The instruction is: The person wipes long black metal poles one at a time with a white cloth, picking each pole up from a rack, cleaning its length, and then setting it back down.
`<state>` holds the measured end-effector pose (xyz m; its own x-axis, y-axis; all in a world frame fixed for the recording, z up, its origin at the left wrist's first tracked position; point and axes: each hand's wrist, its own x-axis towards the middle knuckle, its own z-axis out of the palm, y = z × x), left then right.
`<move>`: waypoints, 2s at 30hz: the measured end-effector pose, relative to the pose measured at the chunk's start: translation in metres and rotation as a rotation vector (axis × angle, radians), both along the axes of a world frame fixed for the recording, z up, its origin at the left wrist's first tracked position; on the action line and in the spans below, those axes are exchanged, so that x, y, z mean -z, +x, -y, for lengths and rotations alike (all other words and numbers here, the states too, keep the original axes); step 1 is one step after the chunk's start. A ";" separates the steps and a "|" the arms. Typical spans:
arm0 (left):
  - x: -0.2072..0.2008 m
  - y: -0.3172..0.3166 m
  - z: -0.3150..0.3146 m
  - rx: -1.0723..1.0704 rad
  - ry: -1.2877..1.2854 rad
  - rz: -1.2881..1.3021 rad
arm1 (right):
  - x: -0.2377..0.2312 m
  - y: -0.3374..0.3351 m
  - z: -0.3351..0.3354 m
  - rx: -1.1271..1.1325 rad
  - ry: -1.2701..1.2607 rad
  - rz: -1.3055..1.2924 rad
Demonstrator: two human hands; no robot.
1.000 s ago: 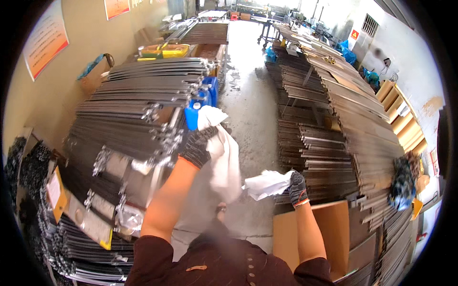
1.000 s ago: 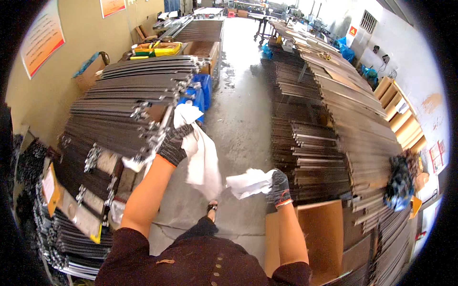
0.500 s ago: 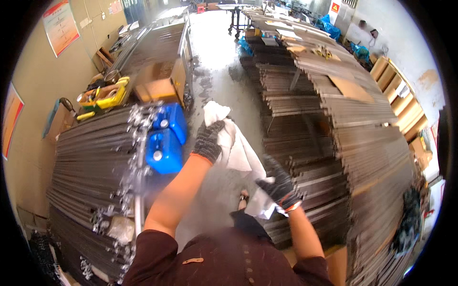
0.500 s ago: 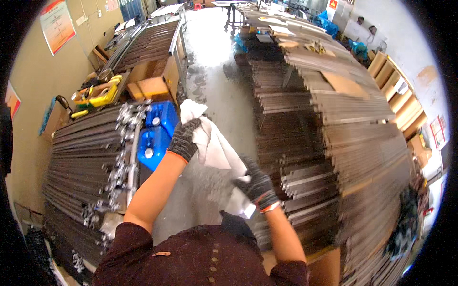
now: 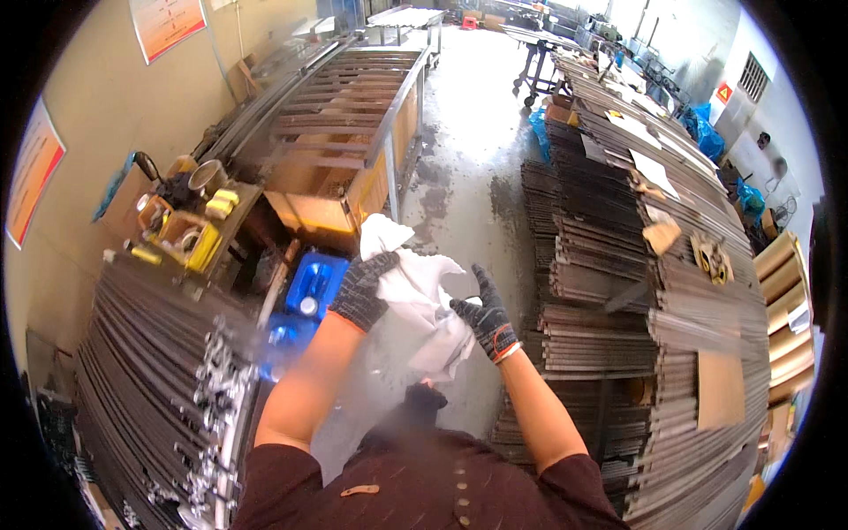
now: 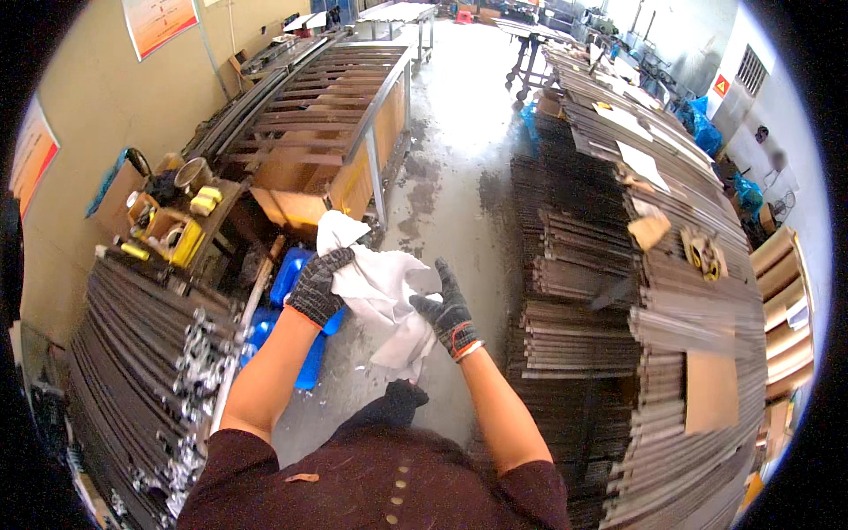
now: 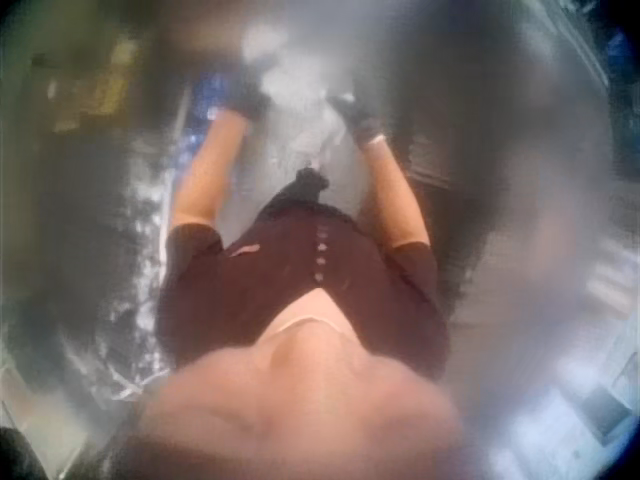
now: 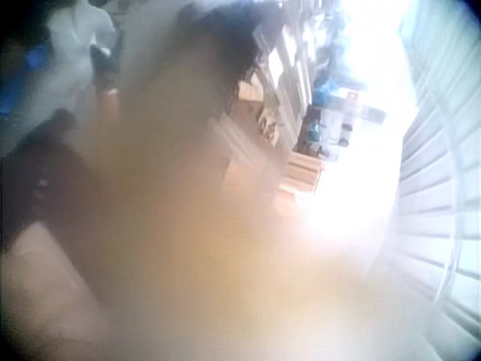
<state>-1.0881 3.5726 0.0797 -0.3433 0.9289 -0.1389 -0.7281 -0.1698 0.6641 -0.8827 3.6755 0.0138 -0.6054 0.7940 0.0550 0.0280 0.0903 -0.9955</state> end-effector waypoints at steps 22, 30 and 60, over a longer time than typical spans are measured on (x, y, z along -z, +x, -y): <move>-0.006 -0.336 -0.744 0.102 -0.066 -0.269 | -0.002 -0.282 -0.793 -0.034 -0.010 -0.047; 0.041 -0.488 -0.968 -0.183 0.090 -0.085 | -0.099 -0.444 -1.093 -0.287 0.827 0.893; -0.061 -0.966 -2.027 -0.189 -0.077 -0.469 | 0.006 -0.866 -2.041 -0.355 0.760 0.909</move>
